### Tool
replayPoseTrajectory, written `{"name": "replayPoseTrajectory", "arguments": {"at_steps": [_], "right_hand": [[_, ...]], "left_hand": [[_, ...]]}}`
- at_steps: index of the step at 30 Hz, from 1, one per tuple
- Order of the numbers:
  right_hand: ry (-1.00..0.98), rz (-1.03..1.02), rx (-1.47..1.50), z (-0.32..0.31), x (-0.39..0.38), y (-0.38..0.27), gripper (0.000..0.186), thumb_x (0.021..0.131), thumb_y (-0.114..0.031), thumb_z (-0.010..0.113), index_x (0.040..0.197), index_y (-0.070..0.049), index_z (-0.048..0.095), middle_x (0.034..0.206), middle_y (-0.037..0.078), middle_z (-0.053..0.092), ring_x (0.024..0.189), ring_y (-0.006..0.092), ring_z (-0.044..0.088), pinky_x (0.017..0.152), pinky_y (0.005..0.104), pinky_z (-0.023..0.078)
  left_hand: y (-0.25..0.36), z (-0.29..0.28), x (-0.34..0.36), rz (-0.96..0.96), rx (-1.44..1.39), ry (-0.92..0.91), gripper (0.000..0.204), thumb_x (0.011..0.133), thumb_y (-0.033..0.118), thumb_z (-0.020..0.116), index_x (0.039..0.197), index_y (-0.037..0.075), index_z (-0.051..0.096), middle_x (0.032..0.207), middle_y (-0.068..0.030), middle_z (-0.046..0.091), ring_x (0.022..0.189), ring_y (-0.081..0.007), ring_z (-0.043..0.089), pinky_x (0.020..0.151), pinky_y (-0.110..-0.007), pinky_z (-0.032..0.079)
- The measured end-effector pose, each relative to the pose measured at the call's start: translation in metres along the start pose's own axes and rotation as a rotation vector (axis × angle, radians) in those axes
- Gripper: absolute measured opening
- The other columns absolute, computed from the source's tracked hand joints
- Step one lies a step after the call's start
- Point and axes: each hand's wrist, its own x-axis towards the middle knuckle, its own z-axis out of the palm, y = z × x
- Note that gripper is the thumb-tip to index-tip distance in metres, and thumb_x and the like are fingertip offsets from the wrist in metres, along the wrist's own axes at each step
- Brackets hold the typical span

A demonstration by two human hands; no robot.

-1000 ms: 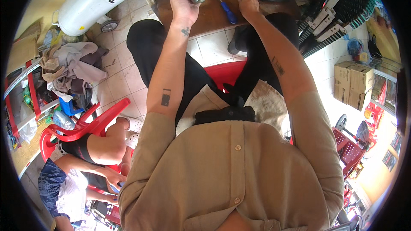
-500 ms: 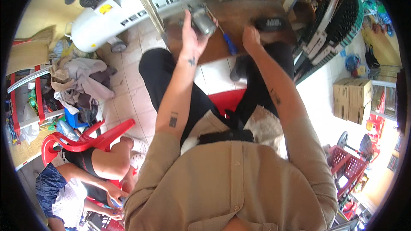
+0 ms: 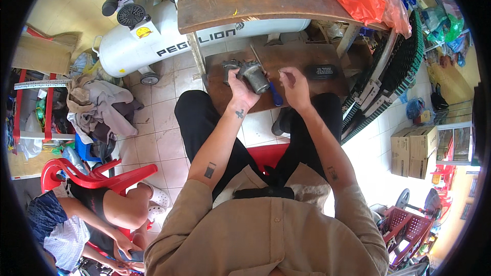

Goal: The person holds a metal motor component and uses a screwdriver to loosen or tighten a screw on its side.

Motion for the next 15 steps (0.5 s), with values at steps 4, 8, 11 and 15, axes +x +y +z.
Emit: {"name": "replayPoseTrajectory", "arguments": {"at_steps": [4,8,11,15], "right_hand": [[-0.043,0.099,0.122,0.011,-0.013,-0.004,0.015,0.100,-0.010,0.057,0.108,0.002,0.057,0.088,0.009,0.065,0.079,0.0116,0.063,0.069,0.0267,0.053],[-0.064,0.090,0.165,0.016,-0.014,-0.001,0.013,0.101,-0.010,0.055,0.107,0.001,0.055,0.085,0.008,0.064,0.077,0.0123,0.063,0.068,0.0269,0.052],[-0.024,0.057,0.170,0.022,-0.009,0.009,0.013,0.101,-0.009,0.055,0.108,0.001,0.055,0.085,0.007,0.064,0.076,0.0115,0.062,0.066,0.0262,0.051],[0.020,0.034,0.301,0.032,-0.008,0.007,0.013,0.099,-0.009,0.059,0.107,0.002,0.058,0.085,0.007,0.066,0.076,0.0104,0.062,0.065,0.0255,0.051]], "left_hand": [[0.004,-0.010,0.002,0.006,0.047,0.025,0.056,0.087,0.047,0.040,0.120,0.006,0.059,0.106,-0.0148,0.064,0.100,-0.0310,0.061,0.092,-0.047,0.050],[0.000,-0.001,0.001,0.015,0.089,0.036,0.055,0.089,0.048,0.036,0.116,0.005,0.058,0.102,-0.0155,0.064,0.095,-0.0312,0.062,0.087,-0.046,0.051],[0.000,0.001,0.003,0.037,0.094,0.087,0.057,0.095,0.049,0.029,0.112,0.003,0.059,0.099,-0.0169,0.065,0.087,-0.0320,0.064,0.082,-0.045,0.053],[-0.002,-0.006,0.007,0.046,0.182,0.140,0.064,0.099,0.054,0.021,0.110,0.003,0.059,0.098,-0.0172,0.066,0.081,-0.0317,0.064,0.078,-0.043,0.054]]}}
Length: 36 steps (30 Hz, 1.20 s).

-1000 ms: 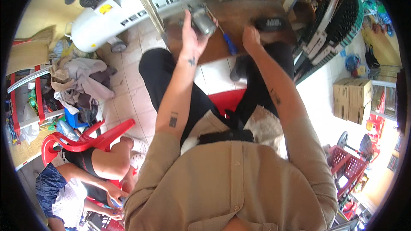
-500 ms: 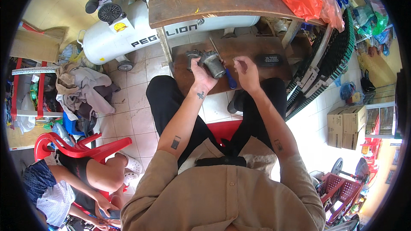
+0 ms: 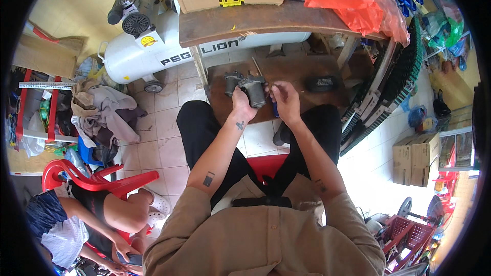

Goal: The person holds a metal motor component and uses a screwdriver to loosen or tighten a screw on its side.

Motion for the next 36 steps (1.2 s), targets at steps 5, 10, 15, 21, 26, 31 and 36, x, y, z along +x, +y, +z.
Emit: {"name": "replayPoseTrajectory", "arguments": {"at_steps": [5,10,15,21,26,31,36], "right_hand": [[0.064,0.024,0.102,0.000,0.000,-0.006,0.013,0.096,-0.007,0.064,0.103,0.004,0.063,0.083,0.008,0.069,0.072,0.0104,0.063,0.065,0.0245,0.051],[0.034,0.039,0.218,0.003,0.000,0.004,0.012,0.095,-0.004,0.065,0.102,0.005,0.065,0.086,0.010,0.070,0.071,0.0127,0.065,0.065,0.0245,0.054],[0.047,0.080,0.240,0.004,0.001,0.001,0.015,0.094,-0.003,0.065,0.104,0.007,0.065,0.090,0.013,0.071,0.079,0.0164,0.070,0.074,0.0275,0.059],[0.004,0.172,0.291,-0.001,0.001,0.005,0.019,0.093,-0.004,0.067,0.106,0.010,0.066,0.096,0.015,0.071,0.089,0.0192,0.071,0.083,0.0284,0.058],[-0.012,0.304,0.313,-0.006,0.002,0.003,0.024,0.094,-0.004,0.066,0.111,0.012,0.065,0.104,0.017,0.070,0.095,0.0199,0.070,0.087,0.0271,0.055],[-0.027,0.215,0.264,-0.004,0.004,0.008,0.025,0.093,-0.006,0.067,0.112,0.011,0.066,0.100,0.015,0.072,0.091,0.0177,0.070,0.084,0.0264,0.055],[0.067,0.112,-0.099,-0.007,0.001,0.008,0.020,0.088,-0.006,0.073,0.103,0.007,0.071,0.090,0.011,0.073,0.079,0.0124,0.067,0.073,0.0249,0.054]], "left_hand": [[0.005,0.018,-0.022,-0.034,0.080,-0.044,0.069,0.097,0.067,0.031,0.107,0.005,0.060,0.094,-0.0136,0.067,0.083,-0.0282,0.066,0.075,-0.042,0.055],[0.003,0.019,-0.021,0.021,0.205,-0.033,0.056,0.091,0.064,0.053,0.104,0.010,0.061,0.090,-0.0077,0.064,0.083,-0.0240,0.065,0.073,-0.040,0.055],[0.002,-0.003,0.000,0.047,0.193,-0.022,0.050,0.092,0.060,0.055,0.104,0.012,0.061,0.090,-0.0043,0.064,0.082,-0.0199,0.064,0.074,-0.035,0.053],[0.001,-0.011,0.009,-0.006,0.087,0.055,0.048,0.098,0.056,0.046,0.107,0.011,0.059,0.092,-0.0047,0.065,0.085,-0.0208,0.064,0.076,-0.037,0.053],[-0.003,-0.012,0.008,-0.073,0.059,0.097,0.047,0.104,0.049,0.034,0.116,0.008,0.053,0.100,-0.0105,0.062,0.086,-0.0262,0.063,0.081,-0.044,0.055],[-0.004,-0.022,0.016,-0.209,-0.064,0.078,0.051,0.105,0.047,0.023,0.122,0.004,0.048,0.104,-0.0181,0.061,0.088,-0.0302,0.064,0.083,-0.047,0.056],[-0.009,-0.014,0.010,-0.179,0.116,0.070,0.053,0.105,0.046,0.020,0.115,0.007,0.053,0.102,-0.0147,0.063,0.089,-0.0295,0.064,0.080,-0.048,0.055]]}}
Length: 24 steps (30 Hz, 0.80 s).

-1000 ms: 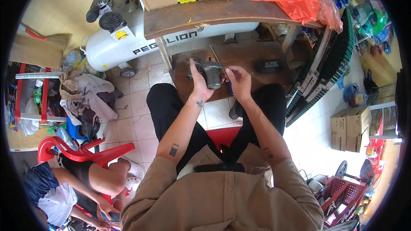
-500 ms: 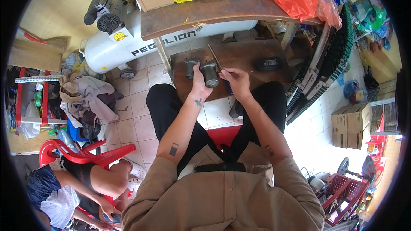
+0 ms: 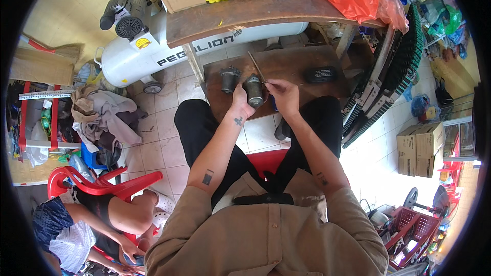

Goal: The person holds a metal motor component and uses a screwdriver to loosen or tighten a screw on its side.

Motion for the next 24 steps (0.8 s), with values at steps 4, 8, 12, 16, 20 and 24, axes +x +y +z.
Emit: {"name": "replayPoseTrajectory", "arguments": {"at_steps": [4,8,12,16,20,24], "right_hand": [[0.047,-0.050,0.022,0.009,-0.002,0.003,0.015,0.084,-0.005,0.077,0.095,0.005,0.074,0.087,0.009,0.073,0.075,0.0106,0.066,0.069,0.0240,0.052],[0.089,-0.051,-0.016,0.015,-0.005,0.002,0.012,0.083,-0.004,0.078,0.090,0.005,0.075,0.085,0.008,0.074,0.074,0.0103,0.065,0.069,0.0235,0.052],[0.135,-0.066,0.019,0.013,-0.007,0.002,0.013,0.082,-0.005,0.078,0.090,0.004,0.075,0.084,0.009,0.074,0.073,0.0099,0.066,0.070,0.0236,0.052],[0.171,-0.087,0.070,0.016,-0.008,0.002,0.013,0.081,-0.006,0.079,0.090,0.002,0.076,0.081,0.009,0.075,0.071,0.0091,0.066,0.068,0.0238,0.053],[0.177,-0.078,0.072,0.016,-0.007,0.003,0.013,0.080,-0.005,0.080,0.089,0.003,0.076,0.081,0.009,0.075,0.071,0.0089,0.066,0.068,0.0237,0.053],[0.177,-0.067,0.082,0.016,-0.007,0.005,0.013,0.080,-0.006,0.080,0.089,0.003,0.076,0.081,0.009,0.075,0.070,0.0086,0.065,0.067,0.0236,0.052]], "left_hand": [[-0.005,-0.006,0.004,0.052,0.063,0.067,0.053,0.104,0.045,0.020,0.110,0.009,0.058,0.100,-0.0117,0.065,0.089,-0.0285,0.065,0.077,-0.047,0.055],[-0.009,-0.009,0.009,0.060,0.015,0.058,0.052,0.103,0.045,0.021,0.109,0.009,0.058,0.101,-0.0107,0.066,0.091,-0.0260,0.065,0.080,-0.044,0.055],[-0.011,0.002,0.001,0.059,0.009,0.031,0.051,0.103,0.045,0.023,0.109,0.008,0.058,0.101,-0.0101,0.066,0.092,-0.0242,0.066,0.083,-0.042,0.055],[-0.010,0.001,-0.001,0.070,0.007,0.032,0.050,0.103,0.045,0.025,0.109,0.009,0.058,0.101,-0.0097,0.066,0.093,-0.0237,0.066,0.084,-0.042,0.055],[-0.011,0.003,-0.003,0.084,0.025,0.013,0.050,0.103,0.046,0.026,0.110,0.009,0.058,0.101,-0.0097,0.066,0.093,-0.0234,0.066,0.085,-0.041,0.055],[-0.012,0.003,-0.003,0.102,0.022,-0.001,0.049,0.103,0.046,0.027,0.110,0.009,0.058,0.102,-0.0097,0.066,0.094,-0.0232,0.066,0.086,-0.040,0.054]]}}
